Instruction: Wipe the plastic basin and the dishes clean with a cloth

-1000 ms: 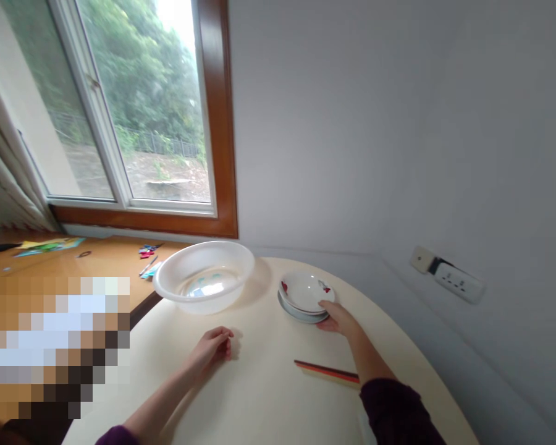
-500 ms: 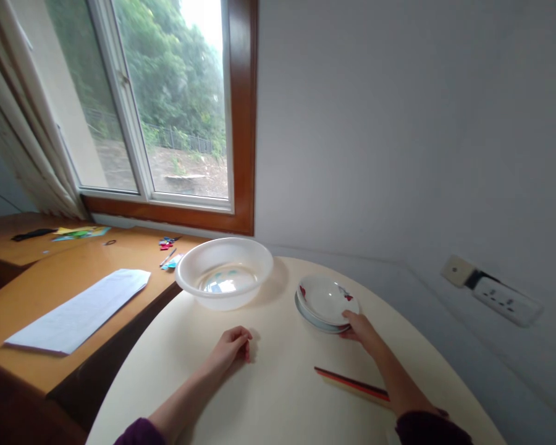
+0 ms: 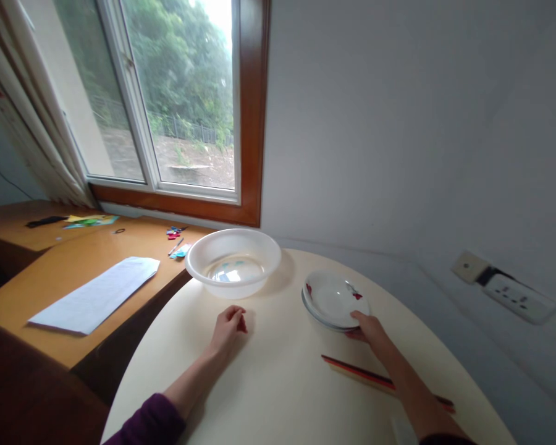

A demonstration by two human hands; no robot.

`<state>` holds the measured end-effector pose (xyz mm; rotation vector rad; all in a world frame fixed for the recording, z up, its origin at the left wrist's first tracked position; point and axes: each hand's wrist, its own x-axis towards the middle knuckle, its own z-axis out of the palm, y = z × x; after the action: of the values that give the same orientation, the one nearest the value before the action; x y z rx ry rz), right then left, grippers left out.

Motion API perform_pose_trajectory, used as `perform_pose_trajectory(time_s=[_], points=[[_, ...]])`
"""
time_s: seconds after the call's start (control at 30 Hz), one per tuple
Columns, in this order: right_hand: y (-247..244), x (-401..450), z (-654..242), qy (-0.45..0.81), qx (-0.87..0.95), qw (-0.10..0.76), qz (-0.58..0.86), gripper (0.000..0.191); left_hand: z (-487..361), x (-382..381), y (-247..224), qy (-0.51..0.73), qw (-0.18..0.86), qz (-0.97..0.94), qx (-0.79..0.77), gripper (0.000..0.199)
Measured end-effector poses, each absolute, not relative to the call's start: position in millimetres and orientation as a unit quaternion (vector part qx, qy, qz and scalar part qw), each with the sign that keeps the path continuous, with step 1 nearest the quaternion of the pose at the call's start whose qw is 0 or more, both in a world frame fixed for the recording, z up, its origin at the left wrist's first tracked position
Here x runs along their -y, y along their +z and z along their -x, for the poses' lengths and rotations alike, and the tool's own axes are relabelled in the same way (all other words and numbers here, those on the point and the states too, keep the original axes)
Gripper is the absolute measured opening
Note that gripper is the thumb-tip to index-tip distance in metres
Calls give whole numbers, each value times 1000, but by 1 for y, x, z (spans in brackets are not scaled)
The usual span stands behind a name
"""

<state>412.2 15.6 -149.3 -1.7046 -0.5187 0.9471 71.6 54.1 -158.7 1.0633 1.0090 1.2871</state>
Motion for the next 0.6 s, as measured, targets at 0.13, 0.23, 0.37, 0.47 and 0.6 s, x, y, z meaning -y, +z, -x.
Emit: perform_pose_trajectory(time_s=[0.13, 0.23, 0.37, 0.47, 0.6], points=[[-147, -7, -407, 414, 204, 526, 714, 45, -57, -57, -147, 638, 394, -472, -463, 21], [-145, 0, -402, 413, 217, 543, 699, 41, -47, -60, -140, 674, 247, -499, -486, 31], [-142, 6, -395, 411, 222, 545, 696, 40, -37, -63, -135, 668, 159, -507, -521, 41], [-138, 8, -390, 415, 214, 542, 698, 36, -31, -61, -130, 658, 134, -509, -538, 42], [-130, 11, -386, 420, 217, 540, 696, 27, -28, -59, -123, 640, 122, -521, -551, 44]])
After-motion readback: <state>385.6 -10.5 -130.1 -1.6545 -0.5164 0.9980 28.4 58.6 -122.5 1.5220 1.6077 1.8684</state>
